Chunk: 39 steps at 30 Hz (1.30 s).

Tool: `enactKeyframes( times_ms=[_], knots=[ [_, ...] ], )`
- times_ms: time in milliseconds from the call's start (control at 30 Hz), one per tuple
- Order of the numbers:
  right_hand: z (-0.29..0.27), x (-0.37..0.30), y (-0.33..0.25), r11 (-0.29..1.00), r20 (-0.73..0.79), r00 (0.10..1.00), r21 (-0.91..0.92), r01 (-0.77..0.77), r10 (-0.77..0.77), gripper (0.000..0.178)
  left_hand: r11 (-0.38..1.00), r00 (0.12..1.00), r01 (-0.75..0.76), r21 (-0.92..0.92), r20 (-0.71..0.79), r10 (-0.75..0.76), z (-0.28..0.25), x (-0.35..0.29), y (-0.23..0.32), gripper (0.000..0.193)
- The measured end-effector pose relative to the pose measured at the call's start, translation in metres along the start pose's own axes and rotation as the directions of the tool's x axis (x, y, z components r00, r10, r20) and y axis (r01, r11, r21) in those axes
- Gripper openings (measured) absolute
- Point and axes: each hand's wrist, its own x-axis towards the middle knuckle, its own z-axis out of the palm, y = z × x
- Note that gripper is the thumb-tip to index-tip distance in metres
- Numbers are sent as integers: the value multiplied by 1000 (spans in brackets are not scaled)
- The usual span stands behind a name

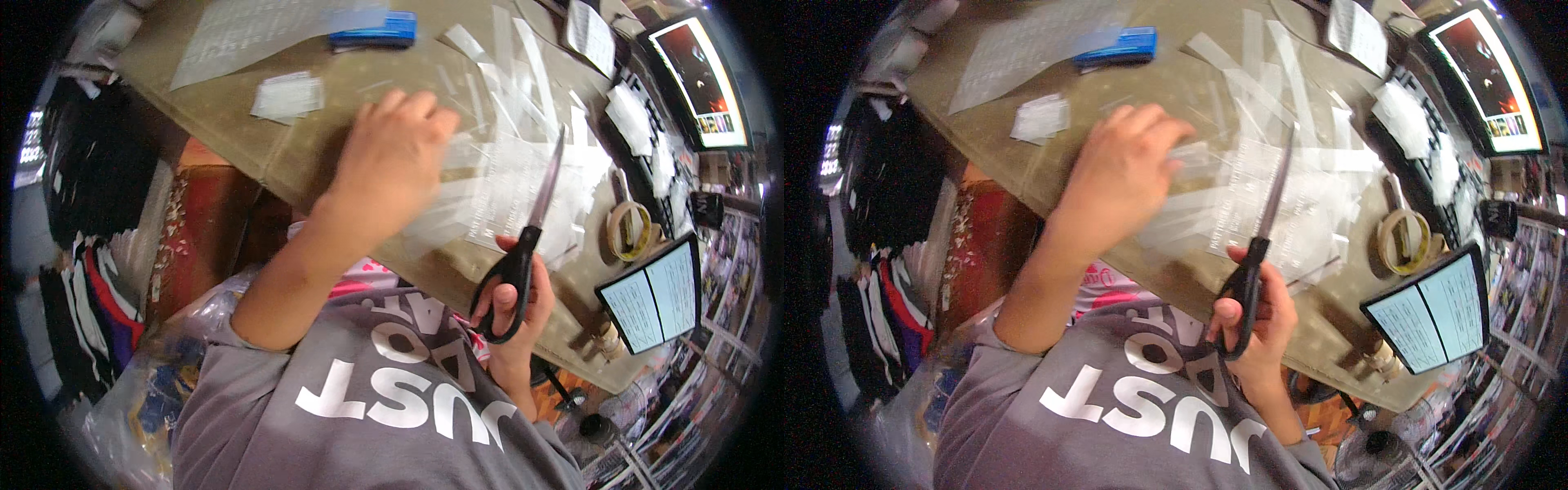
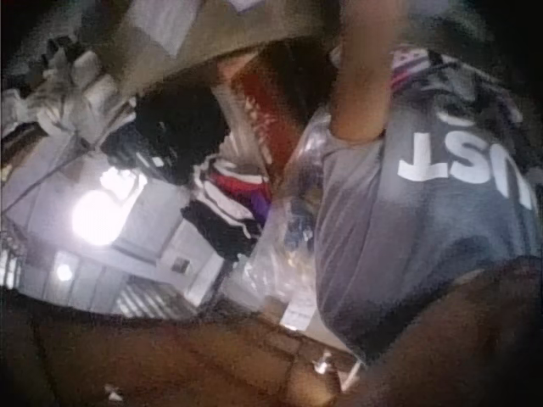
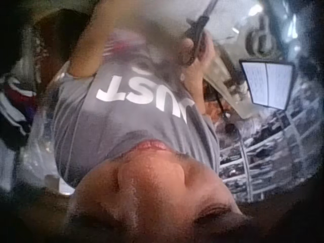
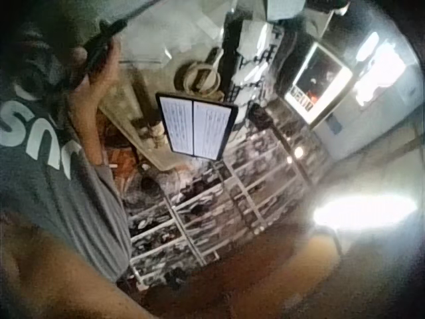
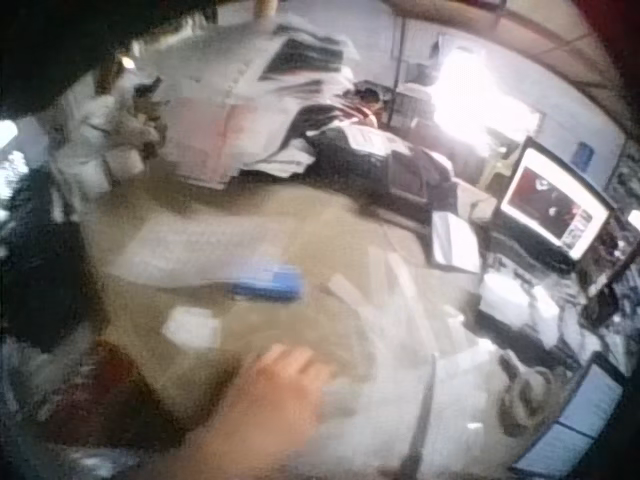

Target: The person uses scissors to cut individual labels from a transparent sheet. They repeatedly pick up the sheet, cut out one label at a time, and place the cut pieces on the table. The process continues throughout the clip with consistent hand movements and tool use.

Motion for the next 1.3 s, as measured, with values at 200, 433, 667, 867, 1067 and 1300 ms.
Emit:
enactKeyframes(
  times_ms=[200,433,667,867,1067,1300],
  knots=[
    [-2,0,1,998,-11,1000,-51,28,-29,75,994,997,-62,-95,41,66,-3,-3,5,26],
    [-4,1,1,1000,-32,999,2,7,-6,70,946,999,-33,-321,-8,32,-2,-3,-4,38],
    [-6,3,2,999,10,1000,40,19,-19,64,992,994,-59,-111,90,69,-8,15,-12,27],
    [-10,5,5,998,38,999,52,26,-28,62,982,993,-62,-179,88,79,-9,17,-4,23],
    [-14,6,9,999,68,997,34,31,-33,61,890,999,-33,-455,-7,33,-21,13,8,43],
    [-9,6,2,999,68,998,35,-21,18,63,688,903,-279,-669,-428,-49,-7,14,2,29]
  ],
)
